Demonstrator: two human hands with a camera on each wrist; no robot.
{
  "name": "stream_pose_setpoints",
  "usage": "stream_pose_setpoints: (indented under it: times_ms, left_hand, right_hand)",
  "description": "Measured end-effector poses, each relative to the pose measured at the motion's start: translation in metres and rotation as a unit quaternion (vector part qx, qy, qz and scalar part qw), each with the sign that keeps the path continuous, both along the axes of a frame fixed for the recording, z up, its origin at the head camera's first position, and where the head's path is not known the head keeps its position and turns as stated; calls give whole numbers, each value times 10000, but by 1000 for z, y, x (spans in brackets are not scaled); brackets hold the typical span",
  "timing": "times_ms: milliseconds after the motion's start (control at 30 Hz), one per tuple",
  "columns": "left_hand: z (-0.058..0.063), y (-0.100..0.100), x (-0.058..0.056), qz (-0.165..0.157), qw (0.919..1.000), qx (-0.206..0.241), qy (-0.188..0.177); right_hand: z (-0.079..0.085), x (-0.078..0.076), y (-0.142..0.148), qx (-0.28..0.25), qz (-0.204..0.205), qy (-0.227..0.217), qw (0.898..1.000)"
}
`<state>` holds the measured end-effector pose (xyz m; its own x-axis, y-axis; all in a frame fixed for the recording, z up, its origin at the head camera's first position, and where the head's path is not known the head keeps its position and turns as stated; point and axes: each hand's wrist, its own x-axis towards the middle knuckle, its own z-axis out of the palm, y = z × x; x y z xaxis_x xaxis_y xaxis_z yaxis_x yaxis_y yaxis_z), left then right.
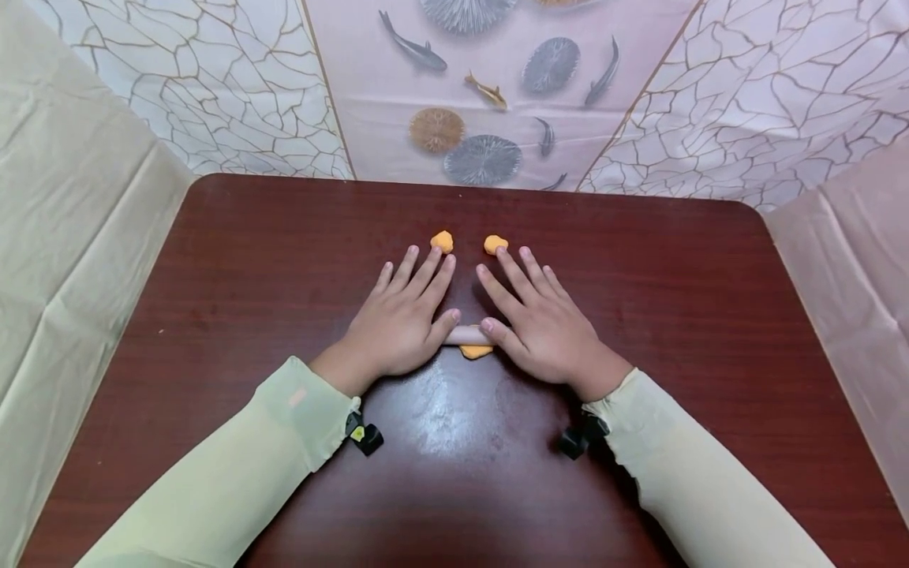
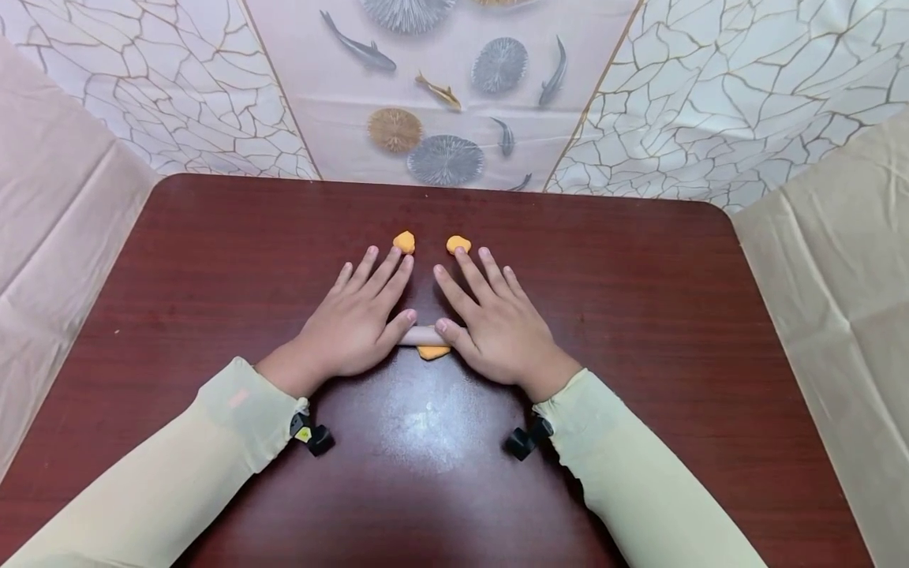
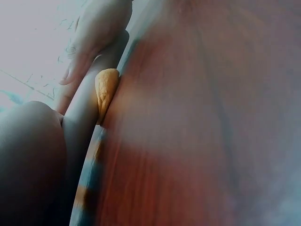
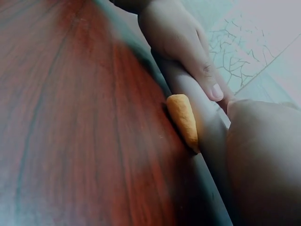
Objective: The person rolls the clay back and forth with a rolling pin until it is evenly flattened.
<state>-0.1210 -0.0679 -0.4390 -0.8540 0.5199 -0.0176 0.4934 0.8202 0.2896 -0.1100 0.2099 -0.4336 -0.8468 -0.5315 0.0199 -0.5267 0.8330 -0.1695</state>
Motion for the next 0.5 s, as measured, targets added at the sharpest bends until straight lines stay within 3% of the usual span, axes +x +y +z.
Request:
stream_pose_setpoints:
  times_ms: [500]
  left_hand:
    - [2,1,-11,240,9996,48,-149]
  right_hand:
    - [3,-13,0,-129,-218,-209,9995]
